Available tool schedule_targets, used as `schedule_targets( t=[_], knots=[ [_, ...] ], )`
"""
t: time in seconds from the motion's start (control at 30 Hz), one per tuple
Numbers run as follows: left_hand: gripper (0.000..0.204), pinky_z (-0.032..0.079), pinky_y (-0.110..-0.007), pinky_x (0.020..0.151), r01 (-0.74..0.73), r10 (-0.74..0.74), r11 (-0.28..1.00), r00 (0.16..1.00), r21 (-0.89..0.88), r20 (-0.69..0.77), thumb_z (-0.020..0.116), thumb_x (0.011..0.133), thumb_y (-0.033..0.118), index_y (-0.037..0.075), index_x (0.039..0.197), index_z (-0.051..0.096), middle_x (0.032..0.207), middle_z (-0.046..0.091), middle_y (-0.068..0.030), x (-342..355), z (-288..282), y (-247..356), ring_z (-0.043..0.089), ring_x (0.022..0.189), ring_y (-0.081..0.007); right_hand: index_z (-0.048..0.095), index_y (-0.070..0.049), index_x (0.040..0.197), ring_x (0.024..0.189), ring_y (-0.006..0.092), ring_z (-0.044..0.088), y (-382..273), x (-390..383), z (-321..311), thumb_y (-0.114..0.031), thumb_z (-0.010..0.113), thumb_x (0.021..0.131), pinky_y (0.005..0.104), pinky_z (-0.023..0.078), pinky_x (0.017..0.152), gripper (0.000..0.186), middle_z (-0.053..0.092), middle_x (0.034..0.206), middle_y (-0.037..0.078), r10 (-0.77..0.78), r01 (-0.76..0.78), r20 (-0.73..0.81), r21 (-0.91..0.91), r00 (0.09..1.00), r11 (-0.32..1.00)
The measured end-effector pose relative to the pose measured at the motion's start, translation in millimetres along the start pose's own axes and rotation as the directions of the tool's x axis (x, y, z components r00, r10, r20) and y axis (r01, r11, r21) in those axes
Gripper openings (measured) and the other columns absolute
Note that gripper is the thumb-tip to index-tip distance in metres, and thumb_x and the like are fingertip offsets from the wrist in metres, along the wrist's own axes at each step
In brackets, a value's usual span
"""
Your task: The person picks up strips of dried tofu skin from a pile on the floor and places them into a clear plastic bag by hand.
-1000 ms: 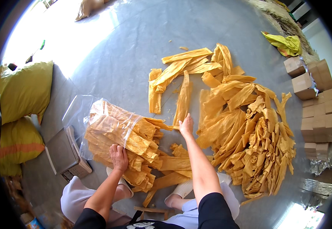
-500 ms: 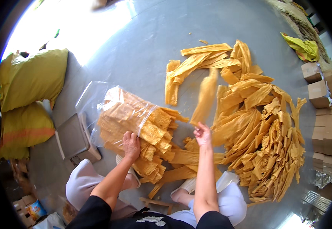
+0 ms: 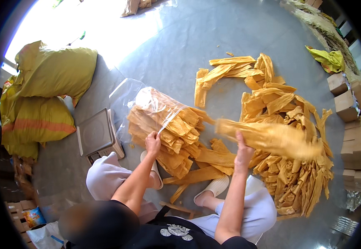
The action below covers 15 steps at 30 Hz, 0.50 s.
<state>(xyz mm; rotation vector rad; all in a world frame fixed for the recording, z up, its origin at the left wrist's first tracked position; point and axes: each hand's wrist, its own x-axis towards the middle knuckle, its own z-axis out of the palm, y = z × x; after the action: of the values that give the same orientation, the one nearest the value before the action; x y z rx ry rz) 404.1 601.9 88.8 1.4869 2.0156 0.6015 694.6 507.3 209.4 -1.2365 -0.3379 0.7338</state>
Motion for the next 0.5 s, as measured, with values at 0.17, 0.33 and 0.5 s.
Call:
schedule_targets(
  t=[0.17,0.33,0.5],
  knots=[
    [0.027,0.042,-0.045,0.066,-0.083,0.101,0.991,0.979,-0.106,0.177,0.056,0.083,0.030,0.004,0.078,0.059,0.078,0.061,-0.0172,0.5,-13.0,14.4,0.058,0.077,-0.0359,0.054,-0.004,0.110,0.085,0.0133,0.057,30.5,-68.4,32.2,-0.019,0.077,0.072,0.0272,0.051,0.072,0.047,0.059,0.098,0.003,0.153,-0.152,0.088,-0.020,0.984,0.988],
    [0.031,0.041,-0.034,0.052,0.035,0.172,0.930,0.840,-0.367,0.514,0.053,0.083,0.025,-0.001,0.068,0.058,0.053,0.051,-0.0073,-30.9,-0.1,18.3,0.050,0.052,-0.0149,0.058,0.003,0.099,0.069,0.0120,0.059,81.3,-104.0,41.3,-0.012,0.070,0.079,0.0237,0.053,0.048,0.028,0.061,0.089,0.007,0.167,-0.169,-0.040,-0.060,0.985,0.984],
    [0.027,0.044,-0.037,0.059,-0.063,0.152,0.974,0.893,-0.216,0.423,0.056,0.081,0.028,0.002,0.075,0.062,0.062,0.059,-0.0112,-38.9,-1.9,-0.2,0.057,0.061,-0.0225,0.059,0.007,0.097,0.075,0.0134,0.059,128.5,-133.9,55.9,-0.018,0.063,0.085,0.0245,0.054,0.059,0.028,0.062,0.094,0.009,0.295,-0.295,-0.006,-0.022,0.956,0.955]
  ],
)
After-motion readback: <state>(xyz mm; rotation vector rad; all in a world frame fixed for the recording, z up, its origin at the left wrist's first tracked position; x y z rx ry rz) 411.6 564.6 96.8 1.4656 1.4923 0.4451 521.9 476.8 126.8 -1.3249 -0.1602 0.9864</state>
